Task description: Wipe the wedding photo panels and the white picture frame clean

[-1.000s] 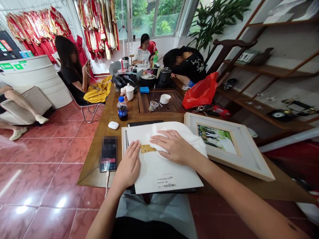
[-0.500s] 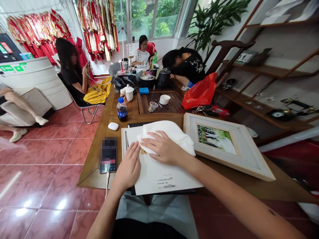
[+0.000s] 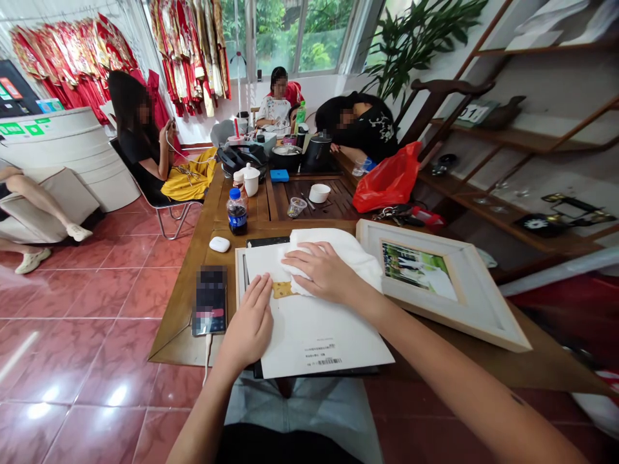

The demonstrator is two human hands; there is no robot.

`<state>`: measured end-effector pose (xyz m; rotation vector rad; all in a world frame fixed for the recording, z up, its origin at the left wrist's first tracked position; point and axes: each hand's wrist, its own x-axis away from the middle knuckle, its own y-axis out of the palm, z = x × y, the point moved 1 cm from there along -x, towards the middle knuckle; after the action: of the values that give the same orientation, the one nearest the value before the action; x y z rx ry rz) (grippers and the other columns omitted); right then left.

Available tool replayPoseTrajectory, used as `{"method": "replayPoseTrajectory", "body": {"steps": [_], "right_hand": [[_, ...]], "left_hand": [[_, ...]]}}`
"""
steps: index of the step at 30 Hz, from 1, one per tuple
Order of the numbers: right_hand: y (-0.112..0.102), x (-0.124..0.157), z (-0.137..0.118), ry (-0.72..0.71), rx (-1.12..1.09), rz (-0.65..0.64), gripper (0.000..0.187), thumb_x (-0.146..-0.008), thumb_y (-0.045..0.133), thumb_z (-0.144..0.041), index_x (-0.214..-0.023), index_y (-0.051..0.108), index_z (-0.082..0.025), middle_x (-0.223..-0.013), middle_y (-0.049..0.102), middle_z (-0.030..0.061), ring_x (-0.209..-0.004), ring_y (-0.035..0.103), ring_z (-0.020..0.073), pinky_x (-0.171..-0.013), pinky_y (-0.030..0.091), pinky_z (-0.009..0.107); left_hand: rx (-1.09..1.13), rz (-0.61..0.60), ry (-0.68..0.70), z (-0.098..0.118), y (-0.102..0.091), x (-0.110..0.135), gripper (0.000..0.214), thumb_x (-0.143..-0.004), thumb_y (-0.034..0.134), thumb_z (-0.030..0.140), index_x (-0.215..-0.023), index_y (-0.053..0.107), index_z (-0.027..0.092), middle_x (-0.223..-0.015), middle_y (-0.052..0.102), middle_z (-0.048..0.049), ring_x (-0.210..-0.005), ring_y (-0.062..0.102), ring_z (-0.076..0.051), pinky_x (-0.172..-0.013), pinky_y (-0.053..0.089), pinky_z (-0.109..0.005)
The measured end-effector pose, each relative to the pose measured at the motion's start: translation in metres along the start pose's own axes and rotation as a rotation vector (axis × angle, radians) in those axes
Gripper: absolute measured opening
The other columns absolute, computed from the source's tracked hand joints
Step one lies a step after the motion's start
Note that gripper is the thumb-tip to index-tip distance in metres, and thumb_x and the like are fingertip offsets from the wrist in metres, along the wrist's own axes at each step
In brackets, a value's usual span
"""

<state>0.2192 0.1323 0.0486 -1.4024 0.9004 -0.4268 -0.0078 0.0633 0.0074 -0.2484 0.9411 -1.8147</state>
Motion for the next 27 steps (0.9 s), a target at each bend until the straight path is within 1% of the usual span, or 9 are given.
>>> {"method": "replayPoseTrajectory", "body": {"steps": [4,8,11,14,18,23,27], "right_hand": [[0.002,-0.017,-0.015,-0.059,-0.041,-0.027,0.042,-0.101,0.042,-0.035,-0.134,0.066,-0.02,-0.139,0.065,0.0116,-0.131,0.048,0.0356,-0.104,0.032,0.054],[0.004,-0.032,-0.03,-0.132,-0.088,-0.048,0.042,-0.102,0.044,-0.038,-0.133,0.066,-0.02,-0.14,0.065,0.0099,-0.134,0.047,0.0337,-0.108,0.031,0.052],[0.005,-0.036,-0.033,-0.149,-0.106,-0.051,0.042,-0.102,0.045,-0.038,-0.134,0.065,-0.021,-0.141,0.065,0.0096,-0.134,0.048,0.0327,-0.109,0.031,0.052],[0.005,-0.031,-0.027,-0.133,-0.102,-0.041,0.042,-0.101,0.045,-0.039,-0.136,0.064,-0.022,-0.142,0.064,0.0093,-0.136,0.047,0.0325,-0.109,0.03,0.053],[0.002,-0.017,-0.01,-0.078,-0.072,-0.016,0.041,-0.1,0.046,-0.036,-0.134,0.065,-0.024,-0.141,0.065,0.0083,-0.135,0.048,0.0322,-0.107,0.032,0.053],[-0.003,0.0,0.01,0.022,-0.028,0.023,0.042,-0.1,0.042,-0.032,-0.134,0.065,-0.026,-0.138,0.066,0.0086,-0.132,0.049,0.0338,-0.104,0.032,0.055],[-0.002,-0.002,0.012,0.037,-0.019,0.018,0.043,-0.101,0.04,-0.032,-0.135,0.066,-0.026,-0.138,0.066,0.0094,-0.131,0.049,0.0346,-0.103,0.032,0.056]], "left_hand": [[-0.008,0.004,-0.002,-0.001,0.0,0.0,0.056,-0.104,0.03,0.018,-0.16,0.033,0.019,-0.168,0.031,-0.0085,-0.159,0.019,-0.024,-0.129,0.025,-0.052],[-0.027,0.0,-0.011,-0.002,0.0,0.0,0.052,-0.103,0.031,0.017,-0.153,0.042,0.013,-0.165,0.035,-0.0149,-0.158,0.021,-0.027,-0.129,0.026,-0.054],[-0.038,-0.006,-0.018,-0.002,0.0,0.0,0.05,-0.103,0.031,0.018,-0.15,0.046,0.01,-0.164,0.038,-0.0176,-0.158,0.022,-0.028,-0.128,0.027,-0.056],[-0.028,0.0,-0.01,-0.001,-0.001,0.0,0.052,-0.104,0.029,0.018,-0.155,0.04,0.011,-0.166,0.035,-0.0154,-0.158,0.021,-0.027,-0.128,0.026,-0.055],[-0.015,-0.006,-0.012,0.002,-0.001,0.0,0.056,-0.104,0.028,0.019,-0.16,0.033,0.017,-0.168,0.031,-0.0101,-0.159,0.019,-0.025,-0.129,0.024,-0.053],[0.001,0.005,-0.016,0.002,-0.001,0.0,0.056,-0.105,0.028,0.019,-0.161,0.032,0.021,-0.168,0.031,-0.0075,-0.159,0.021,-0.024,-0.129,0.024,-0.052],[0.007,0.017,0.003,0.001,-0.001,0.0,0.057,-0.104,0.03,0.019,-0.161,0.031,0.023,-0.168,0.032,-0.0068,-0.158,0.023,-0.024,-0.129,0.026,-0.053]]}}
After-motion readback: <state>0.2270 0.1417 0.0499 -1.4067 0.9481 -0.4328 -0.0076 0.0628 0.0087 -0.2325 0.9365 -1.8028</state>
